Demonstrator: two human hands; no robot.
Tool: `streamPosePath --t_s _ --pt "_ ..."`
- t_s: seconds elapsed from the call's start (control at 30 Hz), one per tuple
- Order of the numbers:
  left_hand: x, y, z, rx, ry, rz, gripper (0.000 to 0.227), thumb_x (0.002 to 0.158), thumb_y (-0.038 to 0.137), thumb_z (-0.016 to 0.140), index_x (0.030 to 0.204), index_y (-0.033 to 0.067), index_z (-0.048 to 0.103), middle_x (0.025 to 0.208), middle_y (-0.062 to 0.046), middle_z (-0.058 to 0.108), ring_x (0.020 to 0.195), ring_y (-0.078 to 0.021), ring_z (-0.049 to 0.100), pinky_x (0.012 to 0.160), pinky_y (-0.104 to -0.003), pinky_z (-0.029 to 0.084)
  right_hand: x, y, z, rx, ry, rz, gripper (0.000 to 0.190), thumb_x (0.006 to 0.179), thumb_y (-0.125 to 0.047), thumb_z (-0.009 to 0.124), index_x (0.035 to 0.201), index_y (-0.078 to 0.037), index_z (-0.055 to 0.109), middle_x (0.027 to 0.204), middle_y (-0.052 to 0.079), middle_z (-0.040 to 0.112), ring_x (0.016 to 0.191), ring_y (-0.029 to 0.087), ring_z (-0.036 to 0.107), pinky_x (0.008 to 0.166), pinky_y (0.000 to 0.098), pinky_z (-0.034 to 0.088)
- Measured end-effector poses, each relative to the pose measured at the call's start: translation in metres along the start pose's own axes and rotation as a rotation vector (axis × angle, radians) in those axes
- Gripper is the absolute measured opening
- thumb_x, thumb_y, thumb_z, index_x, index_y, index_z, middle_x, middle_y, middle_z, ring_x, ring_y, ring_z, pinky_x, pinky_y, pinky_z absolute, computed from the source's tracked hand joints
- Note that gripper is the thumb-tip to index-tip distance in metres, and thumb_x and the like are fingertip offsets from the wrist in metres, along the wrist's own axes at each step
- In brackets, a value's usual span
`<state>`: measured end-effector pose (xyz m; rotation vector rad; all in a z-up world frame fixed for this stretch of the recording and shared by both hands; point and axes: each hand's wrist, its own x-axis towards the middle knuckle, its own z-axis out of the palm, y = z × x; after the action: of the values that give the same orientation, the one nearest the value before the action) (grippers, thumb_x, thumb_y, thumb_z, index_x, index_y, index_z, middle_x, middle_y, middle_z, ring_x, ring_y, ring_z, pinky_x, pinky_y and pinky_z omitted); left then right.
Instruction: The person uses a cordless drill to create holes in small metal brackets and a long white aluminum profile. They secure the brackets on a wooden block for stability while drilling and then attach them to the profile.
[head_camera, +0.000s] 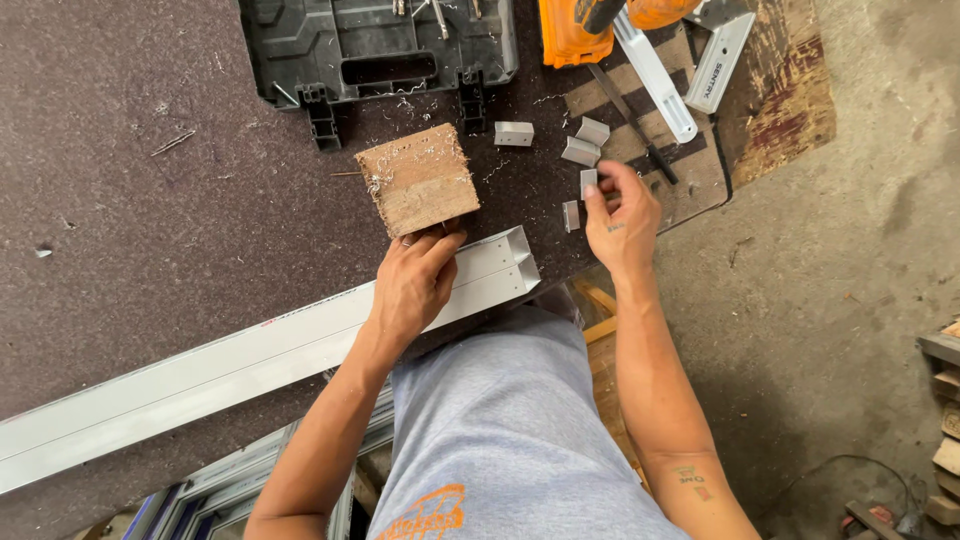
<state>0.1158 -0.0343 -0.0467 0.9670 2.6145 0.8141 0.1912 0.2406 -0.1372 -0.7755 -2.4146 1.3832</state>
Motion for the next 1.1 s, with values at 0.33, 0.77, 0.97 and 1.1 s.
streamPosePath --t_s 0.33,0.77,0.97,1.1 --pt "0.002 -0.025 -0.039 0.186 0.284 -0.244 0.061 0.09 0.038 0.084 0.132 0.0108 0.05 0.132 -0.016 0.053 0.131 -0.0332 0.048 0.114 -0.053 0.038 -0.01 -0.021 -0.003 -0.077 -0.072 -0.145 0.036 0.083 -0.007 0.083 0.116 0.0 0.07 0.106 0.016 0.062 0.072 0.022 0.067 0.066 0.0325 0.055" --pt "0.004 -0.034 -0.038 0.265 0.432 -0.252 0.126 0.068 0.037 0.098 0.161 0.0099 0.017 0.162 -0.023 0.023 0.148 -0.0446 0.032 0.118 -0.055 0.042 -0.003 -0.001 -0.001 -0.113 -0.037 -0.115 0.03 0.09 -0.006 0.08 0.118 -0.001 0.071 0.106 0.013 0.068 0.075 0.021 0.069 0.064 0.032 0.056" --pt "-0.01 -0.028 -0.034 0.366 0.399 -0.339 0.127 0.07 0.039 0.1 0.163 0.0116 0.018 0.164 -0.021 0.023 0.151 -0.0431 0.029 0.121 -0.056 0.038 -0.003 0.013 -0.002 0.014 -0.008 -0.241 0.036 0.102 -0.004 0.069 0.136 0.0 0.058 0.111 0.014 0.064 0.086 0.023 0.067 0.07 0.0317 0.057" --pt "-0.011 -0.001 -0.043 0.684 0.473 -0.277 0.126 0.062 0.057 0.098 0.156 0.0112 0.027 0.156 -0.027 0.028 0.142 -0.0487 0.03 0.115 -0.061 0.034 -0.016 0.012 -0.008 0.304 -0.049 -0.087 0.028 0.107 -0.002 0.06 0.136 -0.001 0.058 0.109 0.01 0.063 0.083 0.016 0.065 0.071 0.0288 0.055"
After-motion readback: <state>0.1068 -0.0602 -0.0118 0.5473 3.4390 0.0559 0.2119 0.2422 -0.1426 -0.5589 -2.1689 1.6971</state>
